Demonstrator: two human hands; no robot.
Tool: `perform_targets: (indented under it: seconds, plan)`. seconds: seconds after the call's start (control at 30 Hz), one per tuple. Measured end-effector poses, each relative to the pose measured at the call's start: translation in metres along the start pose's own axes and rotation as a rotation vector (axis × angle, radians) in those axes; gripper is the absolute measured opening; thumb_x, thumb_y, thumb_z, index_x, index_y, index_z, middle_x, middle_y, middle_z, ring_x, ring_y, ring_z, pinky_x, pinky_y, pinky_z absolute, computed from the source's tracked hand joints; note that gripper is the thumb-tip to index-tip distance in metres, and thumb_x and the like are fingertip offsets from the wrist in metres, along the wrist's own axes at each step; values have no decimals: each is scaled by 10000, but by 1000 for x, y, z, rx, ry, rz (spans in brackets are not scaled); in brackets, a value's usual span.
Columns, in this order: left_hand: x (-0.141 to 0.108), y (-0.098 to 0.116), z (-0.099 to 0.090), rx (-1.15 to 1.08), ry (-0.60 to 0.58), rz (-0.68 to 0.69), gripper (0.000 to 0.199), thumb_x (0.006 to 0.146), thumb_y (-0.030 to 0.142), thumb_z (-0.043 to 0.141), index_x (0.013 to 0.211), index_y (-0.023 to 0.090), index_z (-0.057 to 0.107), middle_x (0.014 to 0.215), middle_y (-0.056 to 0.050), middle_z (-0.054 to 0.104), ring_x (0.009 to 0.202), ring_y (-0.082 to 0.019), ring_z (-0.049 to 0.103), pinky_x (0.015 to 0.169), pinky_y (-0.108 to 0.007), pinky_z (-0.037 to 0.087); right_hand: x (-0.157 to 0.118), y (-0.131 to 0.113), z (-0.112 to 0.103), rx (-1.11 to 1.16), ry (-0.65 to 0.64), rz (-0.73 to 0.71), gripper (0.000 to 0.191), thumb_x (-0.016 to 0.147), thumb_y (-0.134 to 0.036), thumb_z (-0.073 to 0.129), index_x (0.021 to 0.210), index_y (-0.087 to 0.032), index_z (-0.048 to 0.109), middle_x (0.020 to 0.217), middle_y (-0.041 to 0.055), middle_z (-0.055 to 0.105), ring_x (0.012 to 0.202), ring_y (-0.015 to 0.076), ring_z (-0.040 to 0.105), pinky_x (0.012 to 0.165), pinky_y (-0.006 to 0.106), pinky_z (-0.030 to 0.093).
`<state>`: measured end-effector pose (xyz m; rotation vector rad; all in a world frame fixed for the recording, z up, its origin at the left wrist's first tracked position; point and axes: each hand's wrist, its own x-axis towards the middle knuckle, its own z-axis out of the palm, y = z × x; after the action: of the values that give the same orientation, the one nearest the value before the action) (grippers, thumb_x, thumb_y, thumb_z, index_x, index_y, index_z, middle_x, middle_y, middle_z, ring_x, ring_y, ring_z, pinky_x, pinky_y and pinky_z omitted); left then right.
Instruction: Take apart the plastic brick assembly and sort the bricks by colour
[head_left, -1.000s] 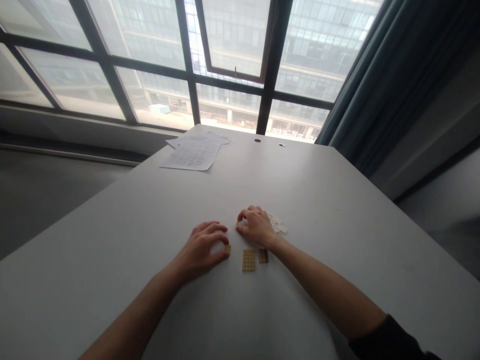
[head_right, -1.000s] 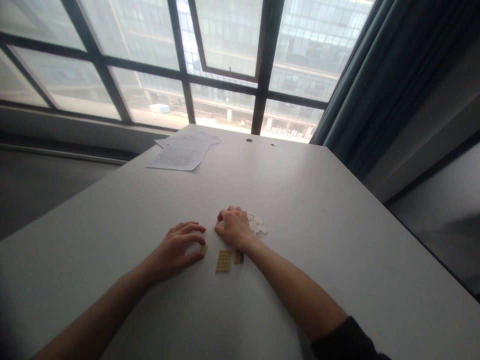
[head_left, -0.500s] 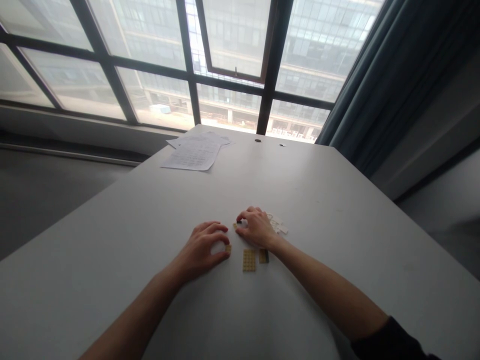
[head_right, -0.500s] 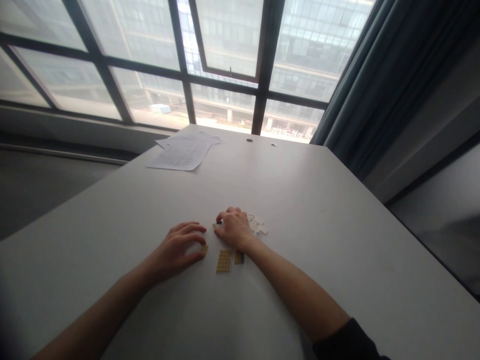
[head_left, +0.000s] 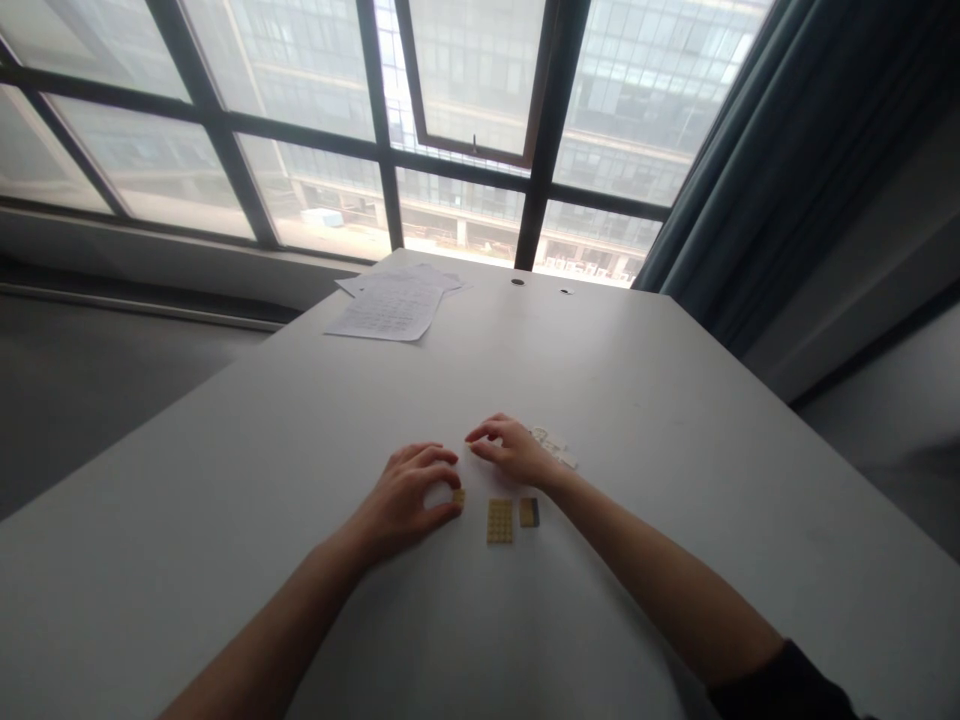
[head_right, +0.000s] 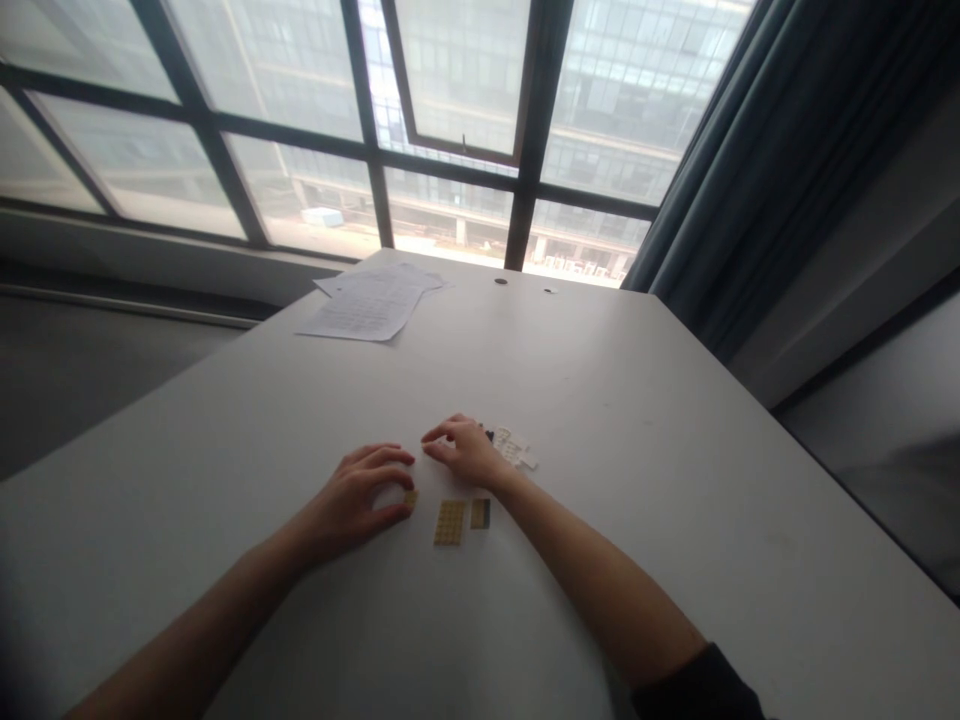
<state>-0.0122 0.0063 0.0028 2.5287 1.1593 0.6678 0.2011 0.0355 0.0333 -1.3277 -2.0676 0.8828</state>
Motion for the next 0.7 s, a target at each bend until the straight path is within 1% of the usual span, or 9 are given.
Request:
perform_targets:
  seconds: [0.07,0.13,0.23,0.3,0.37,0.47,0.53,0.6,0.7]
  plan:
    - [0,0,0,1,3,0,148,732,369,670,849,279,680,1162,-18,624,1175,-265,490,1048,-449,322,-3,-2,-5,286,-28,76,275,903,-301,510,1088,-171,667,1020,52,656,897,140,577,830,274,424]
    - [0,1,0,2,5,-1,149,729,368,673,844,275,682,1155,-23,626,1174,-267,489,1046,-448,323,-6,-4,-11,475,-43,129,328,928,-340,451,1146,-180,637,1083,60,660,907,138,576,790,263,428]
    - [1,2,-2,-2,-2,-11,144,728,359,672,842,272,683,1146,-26,631,1176,-270,486,1040,-448,327,-12,-3,-17,537,-48,156,345,930,-372,443,1148,-190,638,1178,70,634,932,138,571,767,252,424]
    - [1,4,-3,-7,-5,-10,147,727,361,670,844,272,685,1145,-25,631,1177,-269,483,1042,-447,326,-18,-3,-18,451,-69,150,325,924,-364,464,1134,-193,643,1108,63,656,894,138,577,757,254,428]
    - [1,5,-4,-7,-8,-4,153,728,353,662,857,274,688,1147,-23,629,1174,-264,485,1047,-441,322,-26,-5,-15,263,-71,100,257,881,-332,551,1058,-193,675,1031,53,658,856,139,576,772,264,431]
    - [1,4,-4,-4,-18,1,168,726,316,648,885,283,691,1150,-15,629,1170,-256,489,1054,-437,314,-39,-10,-7,-116,-20,-46,152,794,-267,677,925,-196,709,1031,53,629,950,167,550,896,310,392]
    - [1,3,-3,-7,-12,6,173,726,304,641,889,287,697,1145,-11,634,1168,-253,491,1057,-430,313,-45,-15,2,-309,-15,-113,143,788,-265,688,917,-209,709,1044,52,622,1033,195,514,951,345,348]
    - [1,2,-2,-11,-1,14,169,729,310,640,884,287,704,1135,-13,640,1164,-250,495,1057,-420,317,-49,-20,9,-415,-35,-126,147,806,-283,665,932,-218,705,1052,52,620,1047,211,497,943,361,341]
    - [0,3,-2,-17,3,15,158,729,324,652,870,282,710,1125,-19,646,1161,-255,497,1054,-420,323,-51,-25,18,-481,-56,-122,163,821,-286,630,951,-215,699,1067,55,616,1024,213,496,911,359,346]
